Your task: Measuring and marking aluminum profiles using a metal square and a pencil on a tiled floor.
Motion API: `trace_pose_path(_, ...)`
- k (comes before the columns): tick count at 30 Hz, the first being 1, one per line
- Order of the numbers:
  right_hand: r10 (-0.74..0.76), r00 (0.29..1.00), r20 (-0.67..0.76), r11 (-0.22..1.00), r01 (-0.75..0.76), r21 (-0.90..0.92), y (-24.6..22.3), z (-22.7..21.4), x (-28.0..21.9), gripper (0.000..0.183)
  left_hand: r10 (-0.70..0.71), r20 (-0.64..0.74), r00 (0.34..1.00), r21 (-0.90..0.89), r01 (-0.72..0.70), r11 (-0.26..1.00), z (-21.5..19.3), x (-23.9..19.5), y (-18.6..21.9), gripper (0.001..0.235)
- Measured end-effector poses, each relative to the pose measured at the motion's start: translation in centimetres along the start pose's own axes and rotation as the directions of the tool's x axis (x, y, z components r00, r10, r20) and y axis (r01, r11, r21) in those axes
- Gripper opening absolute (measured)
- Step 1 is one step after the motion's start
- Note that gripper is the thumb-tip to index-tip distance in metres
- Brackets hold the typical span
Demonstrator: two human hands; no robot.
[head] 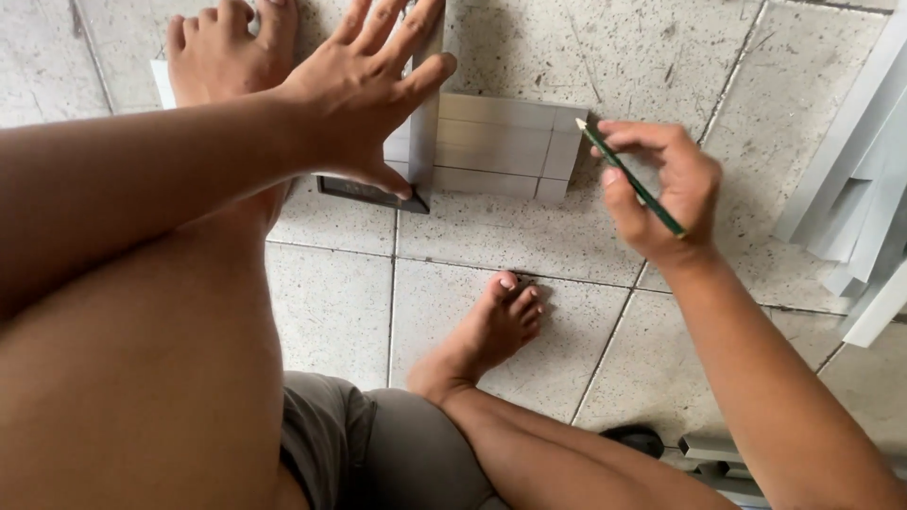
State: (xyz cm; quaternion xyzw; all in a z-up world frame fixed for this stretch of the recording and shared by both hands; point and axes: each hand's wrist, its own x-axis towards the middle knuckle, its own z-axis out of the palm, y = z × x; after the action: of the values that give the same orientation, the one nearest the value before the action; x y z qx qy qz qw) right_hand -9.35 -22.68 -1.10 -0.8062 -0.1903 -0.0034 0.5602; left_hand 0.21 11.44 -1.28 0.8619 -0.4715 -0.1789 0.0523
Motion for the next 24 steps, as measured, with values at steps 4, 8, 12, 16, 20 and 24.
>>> trace_pose_path(4, 0.150, 0.985, 0.084, 0.974, -0.162, 0.161, 0.0, -0.7, -0.5, 0.017, 0.018, -0.031, 0.999, 0.050, -0.016, 0.999, -0.1, -0.6, 0.3, 0.139)
trace_pose_path(8, 0.155, 0.978, 0.137, 0.969, -0.177, 0.170, 0.5, -0.6, -0.8, 0.015, 0.025, -0.041, 0.999, 0.062, -0.023, 0.998, 0.4, -1.4, 0.1, 0.138)
trace_pose_path(12, 0.186, 0.971, 0.151, 0.975, -0.201, 0.093, -0.2, -0.8, -0.4, 0.017, 0.024, -0.056, 0.998, 0.074, -0.019, 0.997, 0.7, -1.4, 0.0, 0.139)
trace_pose_path(16, 0.146, 0.973, 0.181, 0.986, -0.157, 0.049, -0.1, -0.8, -0.3, 0.017, 0.011, -0.044, 0.999, 0.076, -0.008, 0.997, 0.9, -1.1, 0.1, 0.142)
trace_pose_path(20, 0.102, 0.978, 0.184, 0.995, -0.103, -0.004, 0.1, -0.7, -0.2, 0.018, 0.010, -0.036, 0.999, 0.075, -0.007, 0.997, 0.3, -1.0, 0.2, 0.143)
trace_pose_path(24, 0.069, 0.979, 0.190, 0.996, -0.057, -0.067, -0.5, -0.7, 0.4, 0.016, 0.001, -0.029, 1.000, 0.084, 0.001, 0.996, 0.3, -1.0, 0.3, 0.141)
